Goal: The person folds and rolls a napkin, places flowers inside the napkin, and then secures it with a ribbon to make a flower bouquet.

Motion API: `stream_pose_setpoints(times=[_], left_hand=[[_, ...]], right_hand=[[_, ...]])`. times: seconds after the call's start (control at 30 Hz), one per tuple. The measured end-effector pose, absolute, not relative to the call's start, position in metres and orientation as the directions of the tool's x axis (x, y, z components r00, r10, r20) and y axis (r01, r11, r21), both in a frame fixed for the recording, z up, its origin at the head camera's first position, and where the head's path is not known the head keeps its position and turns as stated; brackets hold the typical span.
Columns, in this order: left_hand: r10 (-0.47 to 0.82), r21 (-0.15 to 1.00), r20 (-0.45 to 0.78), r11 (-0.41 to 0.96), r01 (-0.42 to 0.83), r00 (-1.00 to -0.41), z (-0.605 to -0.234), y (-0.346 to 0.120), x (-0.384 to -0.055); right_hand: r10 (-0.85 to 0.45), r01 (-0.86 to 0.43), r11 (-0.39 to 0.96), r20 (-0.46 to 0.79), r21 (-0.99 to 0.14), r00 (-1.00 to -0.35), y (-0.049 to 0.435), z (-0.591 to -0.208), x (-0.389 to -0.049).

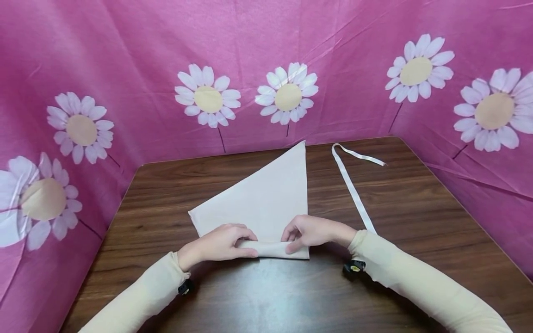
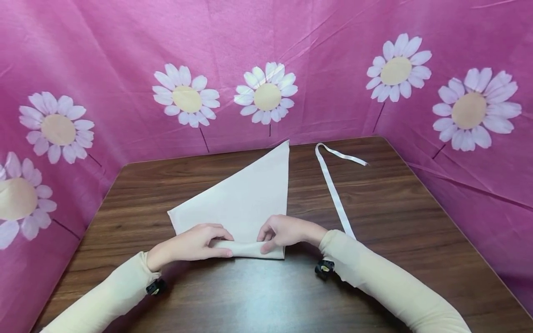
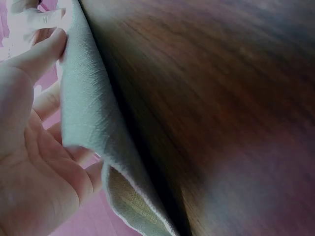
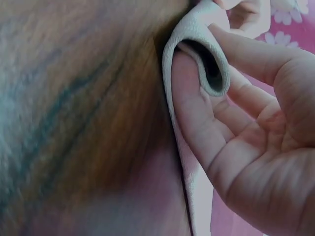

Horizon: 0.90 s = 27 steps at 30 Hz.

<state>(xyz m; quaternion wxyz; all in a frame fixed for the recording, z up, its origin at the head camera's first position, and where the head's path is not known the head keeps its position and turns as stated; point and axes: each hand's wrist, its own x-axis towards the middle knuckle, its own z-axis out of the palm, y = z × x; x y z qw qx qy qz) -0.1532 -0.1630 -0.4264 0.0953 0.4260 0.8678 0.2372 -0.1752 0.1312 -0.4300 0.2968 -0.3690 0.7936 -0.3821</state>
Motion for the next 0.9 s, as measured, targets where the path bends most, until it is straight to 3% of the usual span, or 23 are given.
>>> stream_pose_setpoints(times=[0.23,0.53,0.77,0.9], left_hand=[[0.784,0.501,0.016,0.530,0.684,-0.620,-0.424,-0.161,-0.154],[0.833,0.515,-0.058,0.497,0.698,-0.550,-0.409,-0.146,-0.165],[0.860,0.606,-0.110,0.456,0.652,-0.499,-0.405,-0.137,-0.173],[0.866,0.678,-0.138,0.437,0.591,-0.481,-0.406,-0.134,-0.176]], right_hand=[[-0.807,-0.292,0.439,-0.229,-0.850,-0.545,0.131,-0.431,-0.178],[-0.782,-0.250,0.458,-0.253,-0.853,-0.569,0.134,-0.431,-0.180],[-0.790,-0.474,0.470,-0.115,-0.745,-0.602,0.140,-0.424,-0.176],[-0.795,-0.526,0.469,-0.079,-0.709,-0.602,0.143,-0.419,-0.169]])
